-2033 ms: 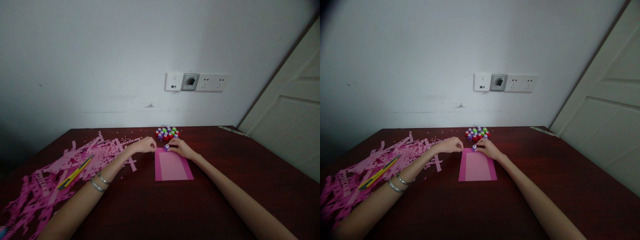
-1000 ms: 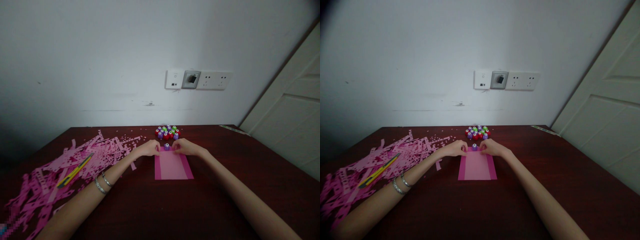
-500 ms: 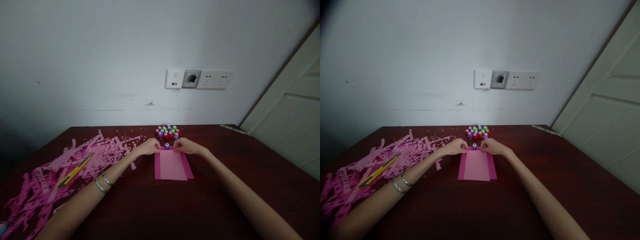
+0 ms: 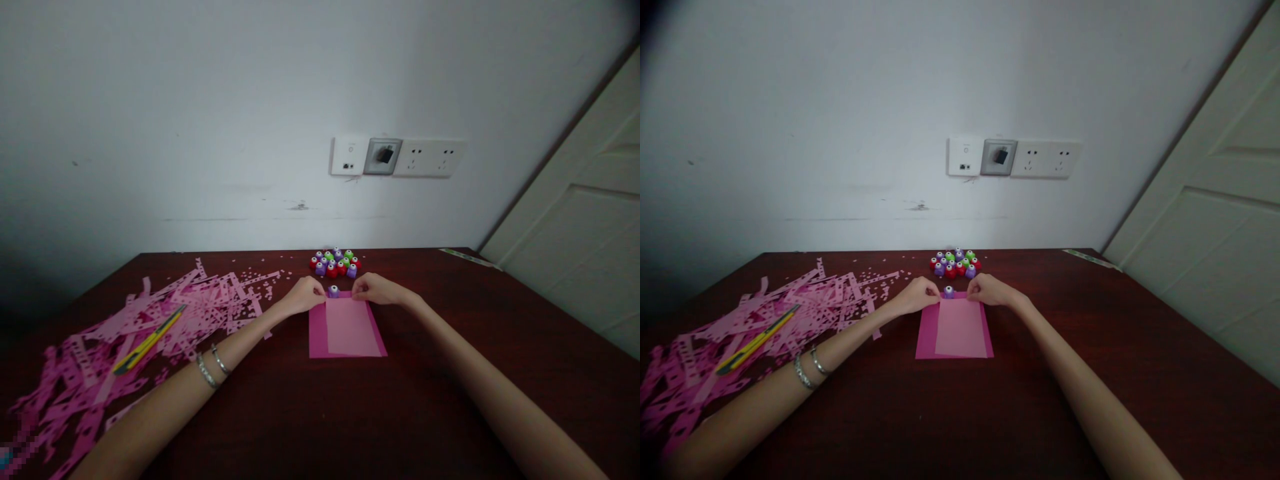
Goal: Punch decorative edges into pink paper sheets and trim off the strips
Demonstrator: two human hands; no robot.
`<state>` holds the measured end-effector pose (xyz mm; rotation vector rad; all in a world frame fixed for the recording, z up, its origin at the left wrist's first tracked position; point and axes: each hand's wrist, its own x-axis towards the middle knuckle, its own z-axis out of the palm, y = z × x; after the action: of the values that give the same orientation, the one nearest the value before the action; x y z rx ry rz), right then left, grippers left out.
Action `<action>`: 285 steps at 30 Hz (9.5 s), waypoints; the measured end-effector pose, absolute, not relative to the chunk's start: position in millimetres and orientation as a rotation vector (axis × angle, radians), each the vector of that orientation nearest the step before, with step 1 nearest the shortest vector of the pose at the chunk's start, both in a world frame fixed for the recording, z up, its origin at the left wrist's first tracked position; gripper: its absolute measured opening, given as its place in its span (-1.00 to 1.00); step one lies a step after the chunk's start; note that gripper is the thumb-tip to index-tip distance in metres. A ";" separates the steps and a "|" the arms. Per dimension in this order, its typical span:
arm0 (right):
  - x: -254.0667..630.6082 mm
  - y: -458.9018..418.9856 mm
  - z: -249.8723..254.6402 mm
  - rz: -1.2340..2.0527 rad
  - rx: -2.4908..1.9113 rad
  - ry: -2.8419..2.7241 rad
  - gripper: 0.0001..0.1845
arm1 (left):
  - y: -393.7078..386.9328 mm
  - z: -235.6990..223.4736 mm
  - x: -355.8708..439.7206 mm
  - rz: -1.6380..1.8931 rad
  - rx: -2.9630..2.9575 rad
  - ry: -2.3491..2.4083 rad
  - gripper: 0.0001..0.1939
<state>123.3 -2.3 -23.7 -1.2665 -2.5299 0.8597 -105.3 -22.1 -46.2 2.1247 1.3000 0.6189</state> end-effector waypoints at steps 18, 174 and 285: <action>123.4 -1.8 -23.7 0.754 -1.291 -2.500 -0.79 | -22.7 -44.7 -102.7 0.650 2.112 1.381 -0.83; 198.3 34.6 -17.5 0.703 -1.450 -2.194 -0.56 | -111.7 -32.6 -70.5 0.034 2.930 1.278 -0.60; 132.4 -52.8 -49.6 0.312 -1.036 -2.388 -0.66 | 10.6 -12.5 -130.8 0.750 2.202 1.136 -0.68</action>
<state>132.4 -52.8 -49.6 -1.0360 -2.3880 0.3117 -130.8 10.6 -12.5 2.2020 1.1357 0.7503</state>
